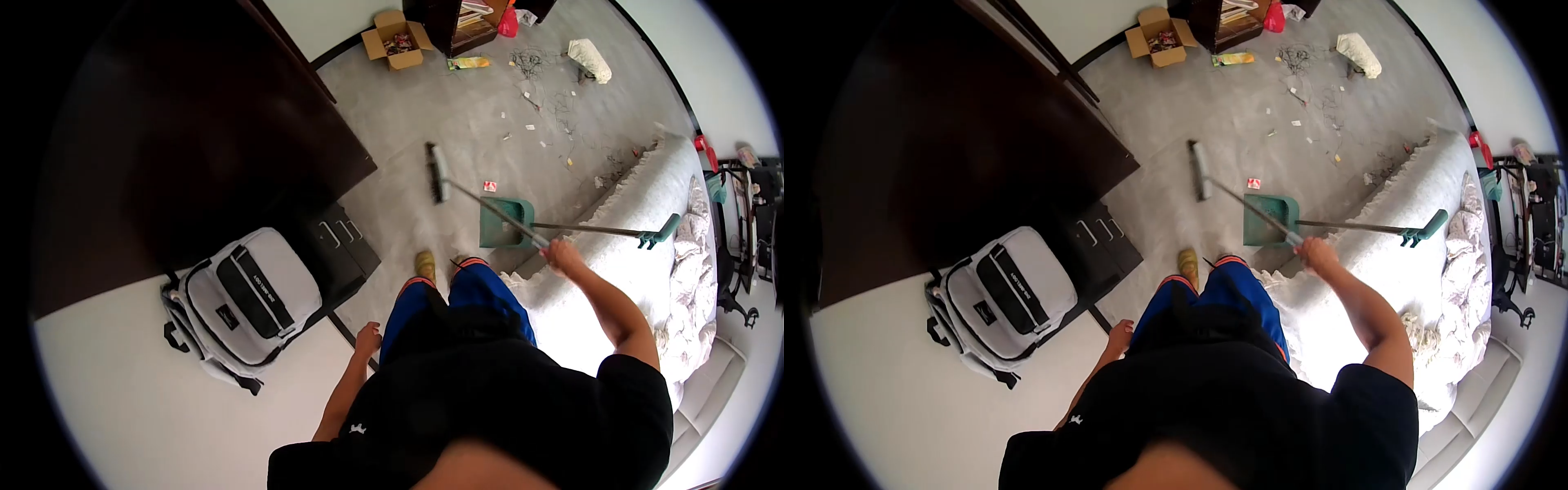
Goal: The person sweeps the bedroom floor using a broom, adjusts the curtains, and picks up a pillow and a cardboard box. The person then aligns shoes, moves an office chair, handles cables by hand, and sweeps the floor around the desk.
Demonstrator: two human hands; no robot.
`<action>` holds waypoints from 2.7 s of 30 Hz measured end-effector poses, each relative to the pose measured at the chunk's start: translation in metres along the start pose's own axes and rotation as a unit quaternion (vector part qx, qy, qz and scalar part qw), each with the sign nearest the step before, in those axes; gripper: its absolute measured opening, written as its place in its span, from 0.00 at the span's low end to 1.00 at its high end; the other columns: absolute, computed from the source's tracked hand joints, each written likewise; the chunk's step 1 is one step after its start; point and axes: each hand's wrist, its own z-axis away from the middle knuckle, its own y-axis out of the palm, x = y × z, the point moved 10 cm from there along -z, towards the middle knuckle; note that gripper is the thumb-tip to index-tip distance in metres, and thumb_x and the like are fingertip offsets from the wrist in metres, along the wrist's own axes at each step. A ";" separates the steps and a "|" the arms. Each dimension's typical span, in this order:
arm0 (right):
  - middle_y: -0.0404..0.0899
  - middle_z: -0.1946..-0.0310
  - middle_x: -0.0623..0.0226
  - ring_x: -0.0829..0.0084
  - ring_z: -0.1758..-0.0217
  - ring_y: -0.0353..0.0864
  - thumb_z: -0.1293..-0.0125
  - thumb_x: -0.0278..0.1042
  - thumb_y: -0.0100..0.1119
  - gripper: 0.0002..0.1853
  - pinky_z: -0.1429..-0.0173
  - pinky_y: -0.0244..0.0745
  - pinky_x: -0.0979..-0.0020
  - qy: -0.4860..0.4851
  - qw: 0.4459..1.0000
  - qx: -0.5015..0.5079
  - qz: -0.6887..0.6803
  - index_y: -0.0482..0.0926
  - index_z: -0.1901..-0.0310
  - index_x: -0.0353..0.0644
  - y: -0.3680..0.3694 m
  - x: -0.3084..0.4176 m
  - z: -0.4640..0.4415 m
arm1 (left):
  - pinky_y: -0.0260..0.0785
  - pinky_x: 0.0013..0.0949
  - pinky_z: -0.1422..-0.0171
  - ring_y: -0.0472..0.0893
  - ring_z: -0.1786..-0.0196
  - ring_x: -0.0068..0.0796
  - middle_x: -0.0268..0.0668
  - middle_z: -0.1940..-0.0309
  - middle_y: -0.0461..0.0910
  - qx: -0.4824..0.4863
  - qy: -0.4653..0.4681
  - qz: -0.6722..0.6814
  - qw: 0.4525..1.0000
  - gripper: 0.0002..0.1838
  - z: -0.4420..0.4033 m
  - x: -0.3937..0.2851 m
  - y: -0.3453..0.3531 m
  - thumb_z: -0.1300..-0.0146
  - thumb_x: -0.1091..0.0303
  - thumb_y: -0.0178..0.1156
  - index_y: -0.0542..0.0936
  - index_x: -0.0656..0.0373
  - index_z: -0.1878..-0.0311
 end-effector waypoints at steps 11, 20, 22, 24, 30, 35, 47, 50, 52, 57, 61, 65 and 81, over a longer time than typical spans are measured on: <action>0.78 0.65 0.57 0.61 0.60 0.79 0.45 0.41 0.50 0.14 0.60 0.74 0.62 -0.176 0.983 0.048 -0.011 0.78 0.64 0.41 0.019 0.200 -0.097 | 0.68 0.32 0.56 0.77 0.62 0.37 0.40 0.68 0.78 -0.084 0.000 0.029 0.996 0.16 -0.029 -0.047 -0.039 0.53 0.74 0.50 0.73 0.58 0.58; 0.75 0.58 0.53 0.55 0.53 0.73 0.41 0.49 0.45 0.20 0.52 0.69 0.59 -0.106 0.990 0.085 -0.028 0.75 0.58 0.41 -0.022 0.052 -0.199 | 0.69 0.31 0.68 0.79 0.68 0.29 0.38 0.70 0.78 -0.095 -0.091 0.290 0.948 0.14 -0.046 -0.057 0.003 0.51 0.74 0.50 0.74 0.59 0.58; 0.74 0.58 0.52 0.54 0.52 0.73 0.40 0.50 0.45 0.20 0.51 0.69 0.59 -0.031 0.994 0.098 -0.042 0.75 0.59 0.42 -0.028 -0.008 -0.208 | 0.67 0.30 0.73 0.77 0.73 0.27 0.36 0.72 0.77 -0.130 -0.030 0.259 0.957 0.14 -0.035 -0.093 -0.004 0.50 0.75 0.50 0.74 0.59 0.58; 0.74 0.58 0.51 0.53 0.52 0.72 0.39 0.49 0.44 0.20 0.51 0.68 0.59 0.023 0.995 0.081 -0.052 0.75 0.59 0.40 -0.054 -0.059 -0.196 | 0.63 0.28 0.76 0.74 0.77 0.24 0.33 0.75 0.75 -0.094 -0.122 0.289 0.945 0.14 -0.023 -0.119 -0.004 0.49 0.76 0.50 0.74 0.59 0.57; 0.74 0.58 0.49 0.53 0.52 0.72 0.38 0.48 0.43 0.19 0.51 0.69 0.61 0.076 0.996 0.011 -0.042 0.75 0.59 0.40 -0.073 -0.173 -0.236 | 0.59 0.25 0.77 0.69 0.78 0.20 0.30 0.78 0.72 -0.051 -0.179 0.302 0.935 0.16 -0.043 -0.135 0.012 0.50 0.77 0.51 0.73 0.57 0.56; 0.75 0.65 0.47 0.51 0.58 0.74 0.38 0.46 0.43 0.16 0.56 0.71 0.60 -0.055 0.998 -0.026 0.023 0.76 0.62 0.43 -0.083 -0.173 -0.240 | 0.62 0.25 0.73 0.71 0.77 0.20 0.31 0.76 0.74 -0.098 -0.102 0.287 0.948 0.15 -0.074 -0.172 -0.022 0.51 0.76 0.52 0.74 0.57 0.57; 0.76 0.60 0.55 0.58 0.54 0.75 0.43 0.44 0.51 0.16 0.54 0.71 0.61 -0.120 0.973 0.044 -0.190 0.78 0.62 0.41 -0.104 0.060 -0.270 | 0.65 0.26 0.69 0.75 0.70 0.23 0.31 0.75 0.74 0.038 -0.140 0.307 0.940 0.17 -0.182 -0.207 -0.098 0.46 0.71 0.51 0.70 0.58 0.51; 0.76 0.60 0.55 0.59 0.54 0.76 0.44 0.41 0.51 0.14 0.53 0.72 0.62 -0.091 0.973 0.003 -0.210 0.78 0.61 0.43 -0.109 0.093 -0.295 | 0.65 0.25 0.66 0.75 0.68 0.22 0.31 0.71 0.75 -0.057 -0.126 0.270 0.953 0.16 -0.158 -0.329 -0.163 0.47 0.71 0.51 0.71 0.58 0.53; 0.76 0.59 0.57 0.59 0.54 0.76 0.45 0.39 0.52 0.13 0.53 0.72 0.62 -0.076 0.979 -0.004 -0.192 0.78 0.60 0.43 -0.119 0.074 -0.309 | 0.65 0.26 0.65 0.75 0.66 0.23 0.32 0.68 0.75 -0.053 -0.078 0.273 0.957 0.16 -0.173 -0.366 -0.183 0.47 0.72 0.50 0.71 0.58 0.52; 0.75 0.57 0.57 0.58 0.52 0.74 0.45 0.43 0.52 0.16 0.52 0.70 0.59 0.030 0.986 0.032 -0.161 0.77 0.59 0.43 -0.125 -0.051 -0.347 | 0.66 0.27 0.63 0.75 0.65 0.22 0.33 0.66 0.75 -0.021 -0.064 0.273 0.960 0.16 -0.219 -0.371 -0.191 0.46 0.71 0.50 0.71 0.58 0.53; 0.73 0.54 0.55 0.56 0.49 0.72 0.43 0.53 0.51 0.23 0.52 0.70 0.58 0.130 0.976 0.035 -0.171 0.74 0.55 0.41 -0.173 -0.141 -0.322 | 0.63 0.23 0.75 0.76 0.71 0.22 0.34 0.67 0.75 0.024 -0.120 0.215 0.969 0.16 -0.266 -0.328 -0.189 0.47 0.73 0.52 0.70 0.59 0.53; 0.75 0.59 0.53 0.54 0.54 0.74 0.42 0.51 0.50 0.22 0.52 0.70 0.60 0.155 0.978 0.013 -0.138 0.76 0.60 0.38 -0.218 -0.138 -0.300 | 0.61 0.23 0.79 0.76 0.73 0.25 0.36 0.68 0.74 0.040 -0.142 0.247 0.958 0.16 -0.307 -0.320 -0.206 0.48 0.74 0.52 0.69 0.60 0.53; 0.77 0.70 0.53 0.55 0.64 0.78 0.43 0.55 0.48 0.23 0.63 0.73 0.60 -0.095 0.989 0.107 -0.046 0.75 0.64 0.38 -0.268 0.056 -0.444 | 0.68 0.41 0.52 0.75 0.59 0.32 0.39 0.62 0.72 0.045 -0.168 0.475 0.863 0.17 -0.485 -0.465 -0.258 0.43 0.67 0.50 0.64 0.61 0.51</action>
